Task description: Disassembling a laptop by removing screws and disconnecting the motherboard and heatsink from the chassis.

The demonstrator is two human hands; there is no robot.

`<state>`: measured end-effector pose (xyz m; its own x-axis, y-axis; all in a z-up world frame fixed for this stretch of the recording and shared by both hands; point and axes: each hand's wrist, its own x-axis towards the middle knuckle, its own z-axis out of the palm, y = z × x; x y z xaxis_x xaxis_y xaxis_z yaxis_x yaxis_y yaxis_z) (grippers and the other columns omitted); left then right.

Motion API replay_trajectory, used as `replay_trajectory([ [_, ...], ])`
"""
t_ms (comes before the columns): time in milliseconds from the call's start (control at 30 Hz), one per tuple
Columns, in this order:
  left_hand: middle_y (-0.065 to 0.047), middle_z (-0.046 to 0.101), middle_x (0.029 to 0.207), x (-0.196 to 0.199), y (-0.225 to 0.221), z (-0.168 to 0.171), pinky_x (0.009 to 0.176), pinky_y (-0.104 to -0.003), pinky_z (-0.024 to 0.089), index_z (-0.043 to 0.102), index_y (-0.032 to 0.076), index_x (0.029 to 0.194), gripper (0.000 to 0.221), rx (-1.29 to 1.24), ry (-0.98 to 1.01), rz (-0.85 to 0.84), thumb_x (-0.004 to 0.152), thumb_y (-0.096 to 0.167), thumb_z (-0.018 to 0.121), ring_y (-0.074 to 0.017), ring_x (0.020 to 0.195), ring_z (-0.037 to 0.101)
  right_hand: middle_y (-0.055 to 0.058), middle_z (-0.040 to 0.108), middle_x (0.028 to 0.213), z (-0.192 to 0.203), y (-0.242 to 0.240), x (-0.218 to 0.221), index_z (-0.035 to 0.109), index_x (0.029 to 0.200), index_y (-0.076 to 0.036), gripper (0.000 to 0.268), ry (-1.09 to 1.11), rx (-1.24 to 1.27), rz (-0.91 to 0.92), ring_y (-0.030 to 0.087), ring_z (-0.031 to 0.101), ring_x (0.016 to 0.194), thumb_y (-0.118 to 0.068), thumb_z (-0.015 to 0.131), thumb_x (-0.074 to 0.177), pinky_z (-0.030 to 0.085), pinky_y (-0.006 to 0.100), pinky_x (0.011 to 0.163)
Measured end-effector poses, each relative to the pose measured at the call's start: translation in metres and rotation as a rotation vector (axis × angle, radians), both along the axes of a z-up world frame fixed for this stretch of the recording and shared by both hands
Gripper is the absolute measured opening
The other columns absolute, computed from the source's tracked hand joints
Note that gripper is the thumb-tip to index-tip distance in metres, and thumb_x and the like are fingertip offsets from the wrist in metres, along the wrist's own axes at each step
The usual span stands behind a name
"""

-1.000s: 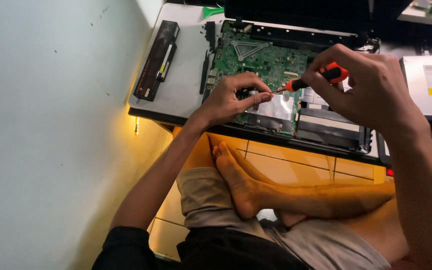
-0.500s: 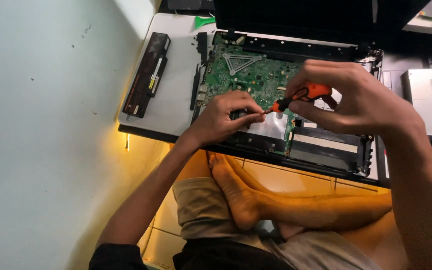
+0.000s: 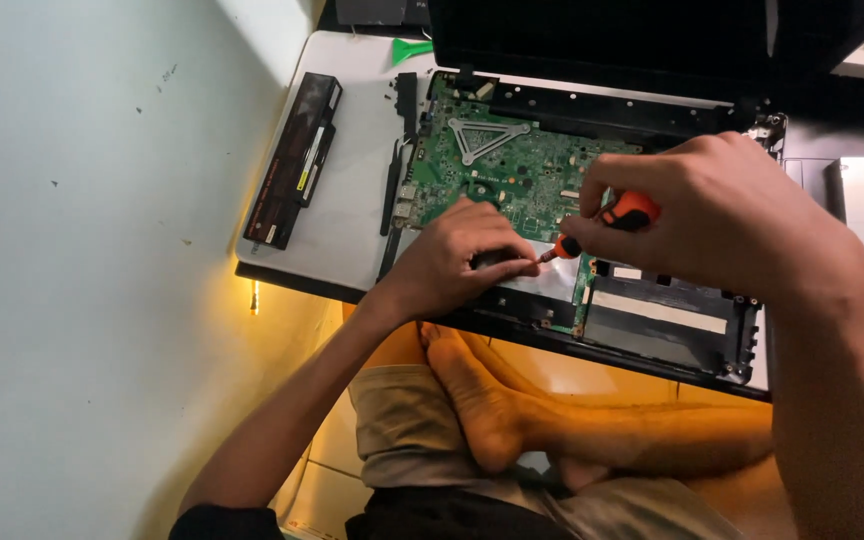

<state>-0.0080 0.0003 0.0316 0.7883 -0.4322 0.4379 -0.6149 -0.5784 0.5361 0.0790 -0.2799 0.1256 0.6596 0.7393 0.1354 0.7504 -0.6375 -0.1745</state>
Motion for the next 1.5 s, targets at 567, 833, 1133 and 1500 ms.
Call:
replay_trajectory([
  [567, 0.001, 0.073, 0.092, 0.001, 0.0, 0.003, 0.097, -0.037, 0.053, 0.085, 0.012, 0.104, 0.012, -0.075, -0.018, -0.009, 0.106, 0.023, 0.086, -0.0173, 0.086, 0.065, 0.012, 0.089, 0.092, -0.03, -0.002, 0.025, 0.079, 0.1, -0.006, 0.024, 0.081, 0.371, 0.256, 0.023, 0.085, 0.068, -0.013, 0.1, 0.09, 0.068, 0.031, 0.046],
  [833, -0.003, 0.084, 0.109, 0.008, 0.026, -0.014, 0.083, -0.027, 0.068, 0.079, 0.015, 0.114, 0.01, -0.558, 0.193, -0.095, 0.114, 0.025, 0.08, -0.0102, 0.087, 0.078, 0.026, 0.081, 0.102, -0.1, -0.064, 0.084, 0.082, 0.129, 0.018, 0.028, -0.381, 0.578, 0.031, 0.033, 0.075, 0.079, 0.02, 0.109, 0.136, 0.053, 0.037, 0.062],
  [1133, 0.006, 0.066, 0.08, 0.06, 0.127, 0.001, 0.07, -0.023, 0.042, 0.089, 0.005, 0.105, 0.021, -0.532, 0.067, 0.63, 0.104, 0.024, 0.096, -0.0057, 0.073, 0.049, 0.008, 0.088, 0.097, -0.117, -0.054, 0.097, 0.091, 0.115, -0.002, 0.027, -0.655, 0.441, -0.08, 0.018, 0.071, 0.068, -0.004, 0.113, 0.13, 0.044, 0.029, 0.06],
  [1500, -0.006, 0.079, 0.096, 0.1, 0.149, -0.013, 0.077, -0.044, 0.058, 0.092, 0.008, 0.112, 0.017, 0.16, -0.22, 0.747, 0.1, 0.018, 0.087, -0.0267, 0.078, 0.071, 0.008, 0.084, 0.094, -0.125, -0.056, 0.1, 0.088, 0.117, -0.004, 0.031, -0.629, 0.36, -0.1, 0.018, 0.069, 0.065, -0.009, 0.113, 0.136, 0.042, 0.027, 0.055],
])
